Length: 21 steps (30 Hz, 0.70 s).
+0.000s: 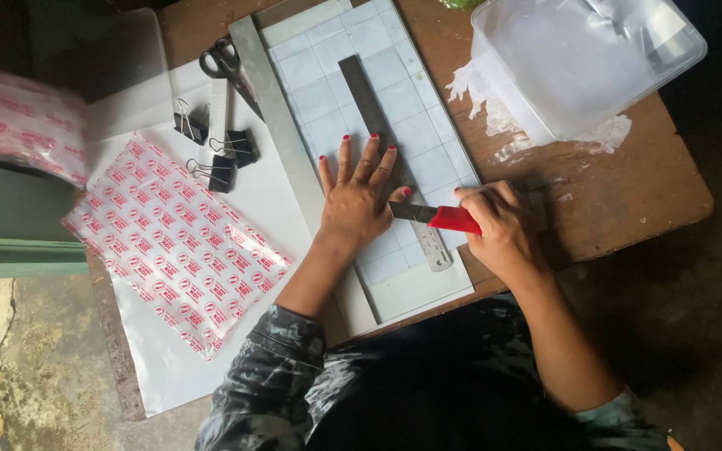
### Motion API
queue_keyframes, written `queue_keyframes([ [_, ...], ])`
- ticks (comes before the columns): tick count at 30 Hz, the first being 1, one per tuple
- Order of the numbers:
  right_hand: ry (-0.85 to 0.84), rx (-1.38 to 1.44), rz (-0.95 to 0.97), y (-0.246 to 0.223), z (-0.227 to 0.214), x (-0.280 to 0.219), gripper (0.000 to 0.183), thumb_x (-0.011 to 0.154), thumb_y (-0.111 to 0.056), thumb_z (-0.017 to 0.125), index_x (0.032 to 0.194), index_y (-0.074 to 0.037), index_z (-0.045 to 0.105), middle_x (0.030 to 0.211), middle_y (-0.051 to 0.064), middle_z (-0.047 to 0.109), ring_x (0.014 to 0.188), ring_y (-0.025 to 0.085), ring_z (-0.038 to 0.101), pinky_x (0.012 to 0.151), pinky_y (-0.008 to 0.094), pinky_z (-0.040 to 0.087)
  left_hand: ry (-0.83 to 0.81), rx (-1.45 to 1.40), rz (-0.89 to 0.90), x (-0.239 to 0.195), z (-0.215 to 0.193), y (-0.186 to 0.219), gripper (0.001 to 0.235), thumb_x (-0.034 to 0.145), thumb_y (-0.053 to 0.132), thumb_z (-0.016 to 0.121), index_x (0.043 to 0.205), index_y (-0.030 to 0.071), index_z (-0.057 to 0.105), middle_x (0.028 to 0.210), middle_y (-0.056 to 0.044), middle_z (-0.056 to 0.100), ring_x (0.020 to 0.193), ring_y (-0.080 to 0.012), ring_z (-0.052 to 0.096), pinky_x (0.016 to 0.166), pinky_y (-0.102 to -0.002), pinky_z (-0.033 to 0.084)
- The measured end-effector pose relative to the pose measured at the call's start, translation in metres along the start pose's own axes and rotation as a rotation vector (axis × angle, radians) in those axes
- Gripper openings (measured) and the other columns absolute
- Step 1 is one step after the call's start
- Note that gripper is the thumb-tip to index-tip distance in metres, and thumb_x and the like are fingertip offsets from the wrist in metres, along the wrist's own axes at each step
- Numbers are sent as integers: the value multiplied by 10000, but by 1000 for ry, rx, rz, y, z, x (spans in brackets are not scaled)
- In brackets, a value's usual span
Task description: Cutting a sheet of labels into individual strips using a utility knife and a metal ruler
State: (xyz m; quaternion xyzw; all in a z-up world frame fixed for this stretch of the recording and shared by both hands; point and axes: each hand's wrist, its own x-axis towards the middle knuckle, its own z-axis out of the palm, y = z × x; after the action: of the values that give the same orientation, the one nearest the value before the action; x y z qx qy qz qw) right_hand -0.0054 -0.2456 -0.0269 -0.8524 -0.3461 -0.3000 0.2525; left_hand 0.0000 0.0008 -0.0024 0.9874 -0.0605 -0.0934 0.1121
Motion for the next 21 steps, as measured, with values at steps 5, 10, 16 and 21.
queue_keyframes([
  [5, 2, 22, 5, -4, -5, 5, 163, 871, 52, 675, 908, -88, 600, 988, 73, 712, 869, 307, 644, 752, 396, 522, 18, -10, -1, -1, 1, 1, 690, 1033, 668, 308, 1636, 339, 238, 1729, -7, 119, 1572, -391, -15, 1205, -676, -40],
  [10, 3, 10, 11, 0, -1, 1, 183, 852, 48, 688, 907, -101, 598, 1002, 50, 715, 883, 293, 640, 739, 389, 509, 24, 0, -5, 1, 2, 0, 685, 1031, 671, 308, 1633, 351, 243, 1729, 0, 121, 1572, -391, -13, 1200, -686, -35],
  [16, -7, -14, 3, -5, -9, 10, 208, 835, 48, 702, 907, -114, 592, 976, 50, 710, 889, 286, 649, 747, 386, 519, 33, -8, -4, 1, 1, 1, 689, 1027, 677, 329, 1626, 342, 273, 1723, -4, 153, 1571, -396, 20, 1202, -692, -10],
  [21, 23, 73, 46, 5, 0, 0, 205, 823, 59, 712, 911, -105, 627, 1010, 42, 740, 883, 277, 654, 782, 372, 523, 16, 19, 3, 0, 0, 0, 680, 1034, 627, 379, 1637, 348, 233, 1731, -2, 105, 1570, -405, 1, 1202, -699, 0],
])
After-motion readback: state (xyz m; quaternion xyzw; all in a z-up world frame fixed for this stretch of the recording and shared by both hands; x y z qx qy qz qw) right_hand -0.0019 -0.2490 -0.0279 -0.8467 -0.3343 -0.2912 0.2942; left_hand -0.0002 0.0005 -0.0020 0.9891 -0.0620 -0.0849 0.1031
